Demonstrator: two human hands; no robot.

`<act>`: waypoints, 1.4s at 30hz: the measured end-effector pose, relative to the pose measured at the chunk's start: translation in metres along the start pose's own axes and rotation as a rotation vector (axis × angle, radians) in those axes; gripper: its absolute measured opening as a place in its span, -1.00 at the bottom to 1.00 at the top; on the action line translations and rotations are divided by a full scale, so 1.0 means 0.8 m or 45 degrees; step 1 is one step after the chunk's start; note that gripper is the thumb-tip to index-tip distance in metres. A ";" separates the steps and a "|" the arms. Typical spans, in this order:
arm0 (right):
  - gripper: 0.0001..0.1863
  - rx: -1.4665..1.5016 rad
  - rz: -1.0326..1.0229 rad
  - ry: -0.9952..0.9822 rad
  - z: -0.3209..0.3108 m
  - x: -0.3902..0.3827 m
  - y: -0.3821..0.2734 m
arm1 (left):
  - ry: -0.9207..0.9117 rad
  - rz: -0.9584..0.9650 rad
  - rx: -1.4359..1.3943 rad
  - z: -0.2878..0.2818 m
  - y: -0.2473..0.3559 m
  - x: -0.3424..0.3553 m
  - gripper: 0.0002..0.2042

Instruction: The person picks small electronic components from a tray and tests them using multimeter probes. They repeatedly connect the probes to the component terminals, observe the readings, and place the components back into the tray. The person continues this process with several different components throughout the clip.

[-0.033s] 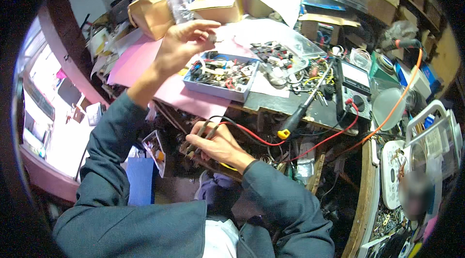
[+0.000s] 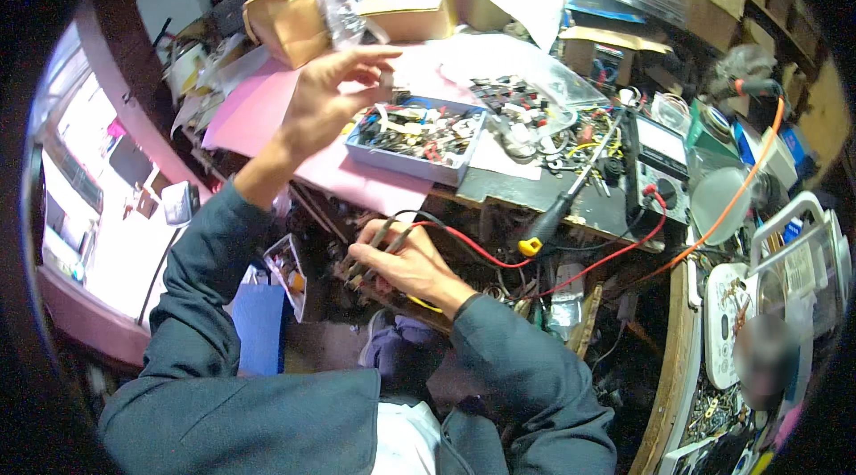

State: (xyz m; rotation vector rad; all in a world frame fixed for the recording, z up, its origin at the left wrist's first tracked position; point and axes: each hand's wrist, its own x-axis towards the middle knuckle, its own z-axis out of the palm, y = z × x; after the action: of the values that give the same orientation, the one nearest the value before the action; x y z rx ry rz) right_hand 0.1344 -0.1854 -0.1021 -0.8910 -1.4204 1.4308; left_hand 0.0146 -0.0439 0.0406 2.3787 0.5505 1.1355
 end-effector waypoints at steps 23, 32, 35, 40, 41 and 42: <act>-0.81 0.455 -0.159 0.099 0.002 0.000 0.011 | 0.312 -0.583 -0.196 -0.010 0.015 -0.312 -0.73; -0.84 0.139 -0.194 0.316 0.019 -0.005 -0.005 | 0.325 -0.862 -0.332 0.013 0.021 -0.305 -0.77; -0.83 -0.030 -0.267 0.284 0.022 -0.009 -0.005 | 0.301 -0.873 -0.391 0.019 0.011 -0.312 -0.78; -0.80 -0.058 -0.286 0.268 0.020 -0.007 0.005 | 0.261 -1.007 -0.603 0.018 0.008 -0.313 -0.79; -0.79 -0.035 -0.239 0.268 0.022 -0.008 0.002 | 0.248 -1.028 -0.639 0.018 0.007 -0.313 -0.79; -0.79 -0.038 -0.235 0.253 0.021 -0.008 0.003 | 0.251 -1.029 -0.666 0.020 0.006 -0.314 -0.79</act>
State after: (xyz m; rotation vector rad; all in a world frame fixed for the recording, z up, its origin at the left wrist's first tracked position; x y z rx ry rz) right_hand 0.1208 -0.1973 -0.1040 -0.8715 -1.3394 1.1540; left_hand -0.1182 -0.1834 -0.1211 1.3878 1.0108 0.9639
